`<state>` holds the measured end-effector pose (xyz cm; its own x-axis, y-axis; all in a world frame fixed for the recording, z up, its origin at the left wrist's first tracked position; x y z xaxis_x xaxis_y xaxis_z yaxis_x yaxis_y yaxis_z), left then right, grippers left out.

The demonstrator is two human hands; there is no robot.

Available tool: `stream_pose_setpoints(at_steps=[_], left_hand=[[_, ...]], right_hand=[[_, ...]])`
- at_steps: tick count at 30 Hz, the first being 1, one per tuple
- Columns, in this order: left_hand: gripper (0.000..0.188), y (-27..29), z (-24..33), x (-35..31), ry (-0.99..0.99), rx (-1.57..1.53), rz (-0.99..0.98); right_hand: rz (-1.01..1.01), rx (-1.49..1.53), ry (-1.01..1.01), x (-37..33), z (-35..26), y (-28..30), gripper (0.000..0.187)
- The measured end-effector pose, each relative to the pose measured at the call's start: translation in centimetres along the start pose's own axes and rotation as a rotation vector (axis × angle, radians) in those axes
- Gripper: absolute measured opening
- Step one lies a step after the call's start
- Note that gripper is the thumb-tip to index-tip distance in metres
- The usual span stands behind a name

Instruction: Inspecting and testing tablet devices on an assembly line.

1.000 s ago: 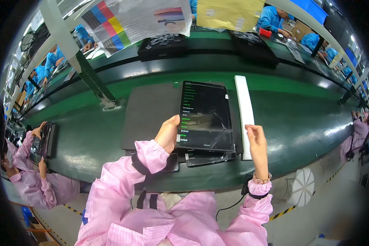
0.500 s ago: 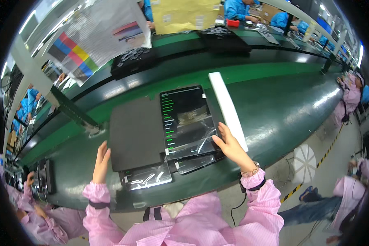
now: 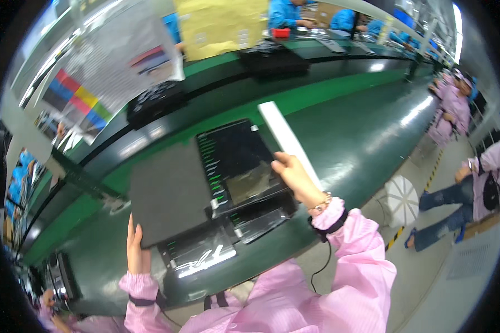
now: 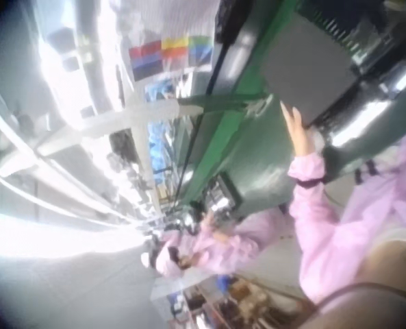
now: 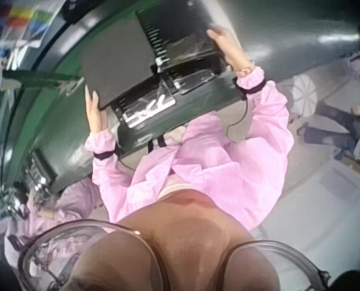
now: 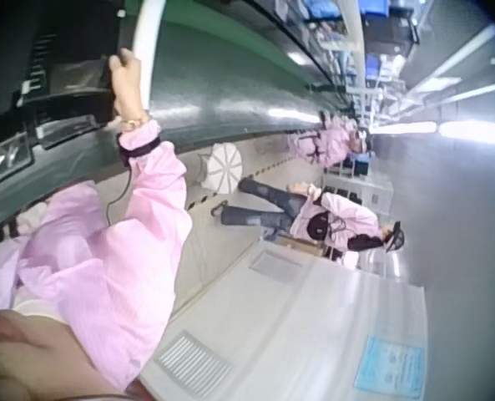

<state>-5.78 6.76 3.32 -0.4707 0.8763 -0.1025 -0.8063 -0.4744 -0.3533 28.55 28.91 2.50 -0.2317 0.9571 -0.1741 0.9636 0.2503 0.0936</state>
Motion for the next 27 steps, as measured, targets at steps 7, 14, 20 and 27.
stream_pose_setpoints(at_steps=[7, 14, 20, 27], left_hand=[[0.051, -1.3, 5.2, 8.6, -0.211, 0.025, -0.026], [0.051, 3.4, 4.1, 20.0, -0.192, 0.050, -0.002], [0.051, 5.5, 0.4, 25.9, -0.014, 0.125, 0.100], [0.072, 10.5, -3.2, 32.3, 0.036, 0.734, 0.077]], right_hand=[[-0.002, 0.004, 0.129, 7.4, -3.4, -2.0, 0.044], [-0.036, 0.006, 0.146, 18.6, -4.9, -7.4, 0.041], [-0.042, -0.089, 0.062, 27.1, -0.1, -9.4, 0.039], [0.116, -0.512, 0.222, 33.2, 2.3, -11.7, 0.028]])
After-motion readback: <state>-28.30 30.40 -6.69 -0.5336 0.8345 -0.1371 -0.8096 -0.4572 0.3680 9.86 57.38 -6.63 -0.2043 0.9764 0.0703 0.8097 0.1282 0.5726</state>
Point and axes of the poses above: each hand's wrist, its own x-axis towards the middle knuckle, its own y-axis out of the back of the hand, z = x × y, the point moved 4 cm from there along x, towards the middle knuckle
